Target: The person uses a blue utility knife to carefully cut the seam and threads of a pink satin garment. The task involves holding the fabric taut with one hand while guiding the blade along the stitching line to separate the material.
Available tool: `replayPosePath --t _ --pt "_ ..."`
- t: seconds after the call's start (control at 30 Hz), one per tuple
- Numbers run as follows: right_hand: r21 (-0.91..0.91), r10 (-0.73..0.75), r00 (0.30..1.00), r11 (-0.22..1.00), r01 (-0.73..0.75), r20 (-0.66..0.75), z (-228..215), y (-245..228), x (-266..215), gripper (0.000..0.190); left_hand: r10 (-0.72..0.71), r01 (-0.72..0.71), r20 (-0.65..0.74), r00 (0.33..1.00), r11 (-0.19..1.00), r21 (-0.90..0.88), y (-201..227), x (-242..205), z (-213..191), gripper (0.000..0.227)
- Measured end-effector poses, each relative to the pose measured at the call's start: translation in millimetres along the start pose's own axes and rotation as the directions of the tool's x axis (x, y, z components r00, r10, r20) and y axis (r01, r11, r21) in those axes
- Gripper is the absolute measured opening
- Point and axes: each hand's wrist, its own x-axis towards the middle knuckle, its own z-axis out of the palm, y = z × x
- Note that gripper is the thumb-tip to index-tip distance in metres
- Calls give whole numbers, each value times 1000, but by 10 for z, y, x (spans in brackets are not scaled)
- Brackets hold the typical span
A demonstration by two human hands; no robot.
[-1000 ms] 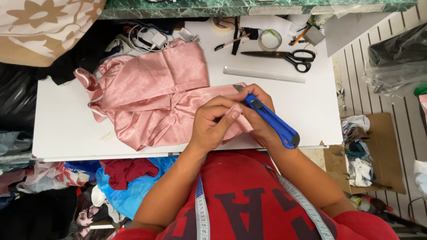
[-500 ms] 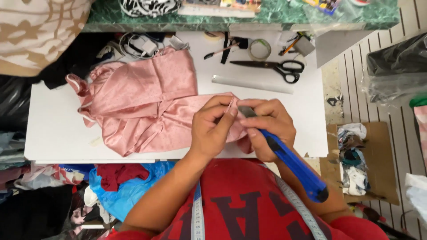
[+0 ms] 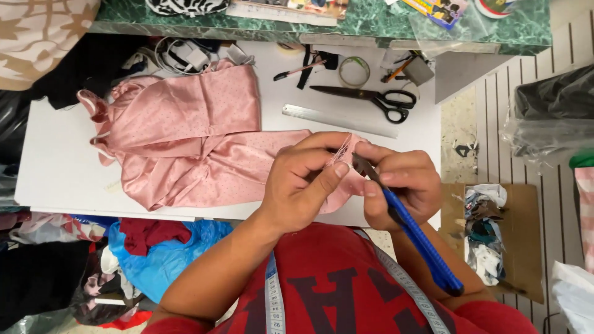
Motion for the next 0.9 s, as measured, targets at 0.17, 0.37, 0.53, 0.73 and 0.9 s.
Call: replayPosePath --t 0.17,0.37,0.53,0.73,0.9 --pt "45 -15 998 999 13 56 -259 29 20 17 34 -34 2 999 999 -16 94 64 141 27" --pt "100 -37 996 995 29 78 -381 71 13 21 71 -71 55 996 997 -15 123 30 138 29" --pt "-11 -36 998 999 37 47 -220 -19 63 23 33 -57 120 992 977 204 229 -39 116 37" --pt "66 -26 999 998 24 21 -171 -44 106 23 11 -28 129 992 991 132 215 -92 26 34" --pt "-25 -146 960 987 156 241 -289 -22 70 32 36 -51 154 987 994 94 211 -114 -53 31"
